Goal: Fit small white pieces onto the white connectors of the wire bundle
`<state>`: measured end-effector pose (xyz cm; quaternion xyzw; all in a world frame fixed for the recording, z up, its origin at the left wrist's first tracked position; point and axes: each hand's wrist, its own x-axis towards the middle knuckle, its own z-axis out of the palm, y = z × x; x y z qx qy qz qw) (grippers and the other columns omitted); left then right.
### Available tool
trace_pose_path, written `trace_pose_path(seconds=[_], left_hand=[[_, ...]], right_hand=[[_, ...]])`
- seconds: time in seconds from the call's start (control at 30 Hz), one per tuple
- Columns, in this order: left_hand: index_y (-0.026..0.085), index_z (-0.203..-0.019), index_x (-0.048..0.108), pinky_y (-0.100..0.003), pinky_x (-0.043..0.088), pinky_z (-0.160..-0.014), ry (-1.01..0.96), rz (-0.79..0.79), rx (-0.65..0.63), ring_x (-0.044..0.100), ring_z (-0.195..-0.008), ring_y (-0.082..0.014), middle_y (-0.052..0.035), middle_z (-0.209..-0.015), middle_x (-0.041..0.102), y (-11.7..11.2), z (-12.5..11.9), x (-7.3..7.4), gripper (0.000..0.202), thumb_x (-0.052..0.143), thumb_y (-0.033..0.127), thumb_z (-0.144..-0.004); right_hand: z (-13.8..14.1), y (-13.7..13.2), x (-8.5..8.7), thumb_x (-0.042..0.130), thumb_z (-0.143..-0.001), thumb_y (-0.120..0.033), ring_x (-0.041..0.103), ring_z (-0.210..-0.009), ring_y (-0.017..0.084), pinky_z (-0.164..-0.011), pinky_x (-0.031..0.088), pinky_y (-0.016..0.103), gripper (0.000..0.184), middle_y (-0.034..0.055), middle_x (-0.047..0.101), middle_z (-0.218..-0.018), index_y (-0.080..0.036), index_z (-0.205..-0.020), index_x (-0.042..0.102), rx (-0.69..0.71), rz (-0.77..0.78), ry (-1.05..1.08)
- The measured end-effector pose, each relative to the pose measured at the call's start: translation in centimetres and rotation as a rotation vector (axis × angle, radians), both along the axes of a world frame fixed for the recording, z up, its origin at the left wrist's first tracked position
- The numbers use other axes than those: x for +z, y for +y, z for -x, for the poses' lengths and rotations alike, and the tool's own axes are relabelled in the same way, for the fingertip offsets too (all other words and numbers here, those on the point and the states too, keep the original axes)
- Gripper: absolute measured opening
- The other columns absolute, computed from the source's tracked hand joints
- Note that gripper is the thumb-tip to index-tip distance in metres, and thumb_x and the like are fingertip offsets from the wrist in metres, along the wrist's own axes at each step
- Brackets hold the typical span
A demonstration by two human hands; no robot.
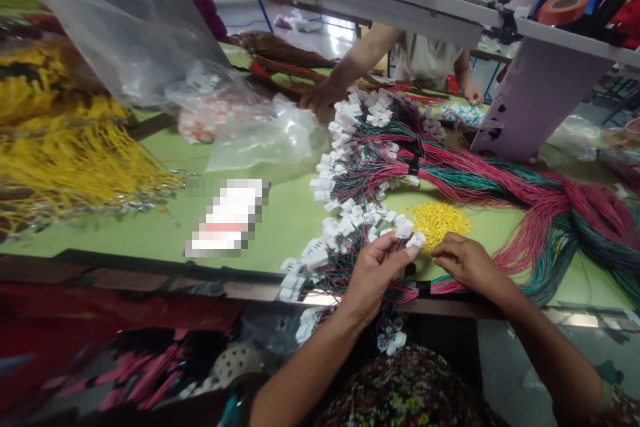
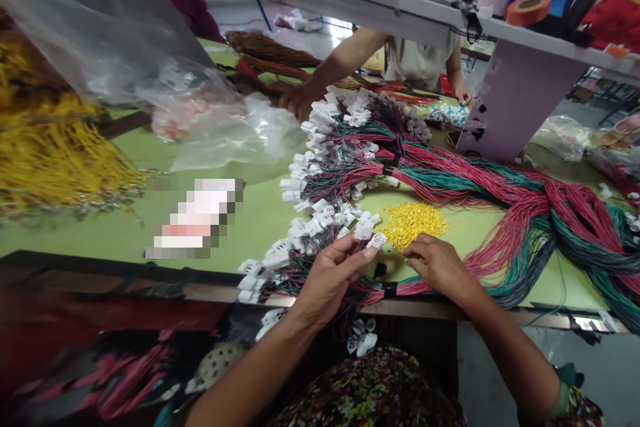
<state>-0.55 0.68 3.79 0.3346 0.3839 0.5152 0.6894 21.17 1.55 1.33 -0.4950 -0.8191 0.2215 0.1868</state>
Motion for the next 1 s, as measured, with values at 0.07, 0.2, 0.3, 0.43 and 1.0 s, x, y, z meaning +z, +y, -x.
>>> trace_pose_path(seconds=[0.07,0.2,0.3,0.43,1.0], left_hand=[[0.017,-0.085,0.077,-0.020,0.048,-0.063,0.003,0.002,0.002,0.060,-0.064,-0.0107,0.0015,-0.073,0.072,0.0,0.0,-0.1,0.033,0.092,0.035,-0.061],[0.016,-0.090,0.079,-0.023,0.053,-0.072,0.018,-0.015,0.003,0.067,-0.075,-0.0143,-0.0028,-0.086,0.079,-0.1,-0.2,-0.6,0.035,0.092,0.031,-0.061],[0.017,-0.088,0.080,-0.025,0.055,-0.078,0.021,-0.044,0.008,0.069,-0.078,-0.0159,-0.0028,-0.088,0.080,-0.2,-0.3,-1.0,0.032,0.092,0.027,-0.061],[0.018,-0.087,0.081,-0.028,0.058,-0.079,0.031,-0.050,0.024,0.071,-0.076,-0.0171,-0.0021,-0.084,0.081,-0.5,-0.3,-1.4,0.031,0.092,0.023,-0.059],[0.019,-0.084,0.083,-0.032,0.055,-0.084,0.165,-0.219,0.052,0.069,-0.084,-0.0214,-0.0037,-0.086,0.078,-1.2,-0.2,-1.9,0.021,0.087,0.020,-0.063]], right_hand=[[0.0,0.1,-0.2,0.066,-0.092,-0.014,0.065,-0.080,0.018,-0.072,0.047,0.027,0.013,0.0032,0.069,-0.085,-0.022,-0.092,0.076,0.031,-0.015,-0.022],[0.4,0.0,0.2,0.064,-0.092,-0.013,0.065,-0.079,0.018,-0.072,0.048,0.028,0.015,0.0033,0.069,-0.082,-0.021,-0.089,0.076,-0.009,-0.047,0.040],[1.1,-0.7,1.4,0.064,-0.093,-0.017,0.065,-0.077,0.018,-0.071,0.050,0.029,0.012,0.0039,0.069,-0.082,-0.021,-0.089,0.075,-0.099,-0.106,0.264],[2.3,-2.3,4.0,0.066,-0.094,-0.025,0.065,-0.079,0.018,-0.067,0.053,0.029,0.009,0.0045,0.069,-0.084,-0.022,-0.093,0.075,-0.158,-0.178,0.516],[3.5,-4.1,5.6,0.059,-0.096,-0.012,0.065,-0.079,0.018,-0.067,0.055,0.029,0.026,0.0050,0.067,-0.089,-0.027,-0.111,0.073,-0.003,-0.415,0.372]])
